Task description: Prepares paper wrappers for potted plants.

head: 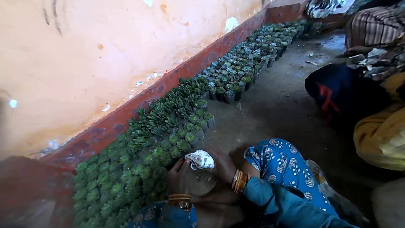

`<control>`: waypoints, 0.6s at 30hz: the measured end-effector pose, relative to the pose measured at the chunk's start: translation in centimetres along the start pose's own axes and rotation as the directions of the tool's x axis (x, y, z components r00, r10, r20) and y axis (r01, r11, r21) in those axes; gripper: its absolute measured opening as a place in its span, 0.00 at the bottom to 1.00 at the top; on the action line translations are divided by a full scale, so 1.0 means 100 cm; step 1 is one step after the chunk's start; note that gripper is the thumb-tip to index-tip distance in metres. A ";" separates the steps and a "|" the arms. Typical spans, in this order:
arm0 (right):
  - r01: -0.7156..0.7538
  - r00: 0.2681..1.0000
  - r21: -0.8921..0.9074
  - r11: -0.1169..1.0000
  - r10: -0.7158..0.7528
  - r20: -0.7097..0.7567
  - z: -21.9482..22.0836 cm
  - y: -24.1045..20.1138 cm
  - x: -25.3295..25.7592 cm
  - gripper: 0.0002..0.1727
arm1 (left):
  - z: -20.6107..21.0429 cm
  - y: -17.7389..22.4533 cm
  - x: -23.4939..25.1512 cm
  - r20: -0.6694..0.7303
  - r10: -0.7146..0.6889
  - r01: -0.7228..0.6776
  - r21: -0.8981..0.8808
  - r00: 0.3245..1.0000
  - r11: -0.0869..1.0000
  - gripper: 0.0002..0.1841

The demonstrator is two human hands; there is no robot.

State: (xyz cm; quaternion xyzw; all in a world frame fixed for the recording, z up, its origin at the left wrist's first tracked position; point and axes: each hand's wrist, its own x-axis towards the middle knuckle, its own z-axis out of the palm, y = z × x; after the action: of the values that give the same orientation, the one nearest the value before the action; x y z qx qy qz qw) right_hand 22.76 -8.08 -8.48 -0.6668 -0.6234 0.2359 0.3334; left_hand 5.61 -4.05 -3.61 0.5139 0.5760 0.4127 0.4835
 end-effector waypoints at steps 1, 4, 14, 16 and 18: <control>0.009 1.000 0.007 1.000 -0.009 -0.002 0.001 0.001 0.000 0.40 | 0.000 -0.003 0.002 0.017 0.019 -0.019 -0.014 1.000 1.000 0.11; 0.006 1.000 0.030 1.000 -0.007 0.015 0.001 0.004 0.002 0.39 | -0.003 -0.010 0.005 0.107 0.087 -0.090 0.021 0.990 0.996 0.12; -0.252 0.968 0.145 0.957 0.251 0.025 -0.028 0.034 0.017 0.38 | -0.064 0.021 0.011 -0.137 0.151 -0.097 0.337 0.979 0.936 0.21; -0.309 0.948 0.279 0.909 0.318 0.015 -0.031 0.038 0.021 0.44 | -0.066 0.022 0.011 -0.186 0.206 -0.135 0.335 0.961 0.933 0.19; -0.280 0.957 0.332 0.901 0.289 0.023 -0.028 0.032 0.022 0.46 | -0.052 0.019 0.006 -0.042 0.272 -0.241 0.347 0.961 0.907 0.21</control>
State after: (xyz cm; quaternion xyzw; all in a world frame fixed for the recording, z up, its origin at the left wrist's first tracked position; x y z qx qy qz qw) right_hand 27.23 -6.37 -8.77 -0.6880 -0.4664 0.3743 0.4111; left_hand 0.84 -3.11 -0.85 0.6414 0.5868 0.3902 0.3033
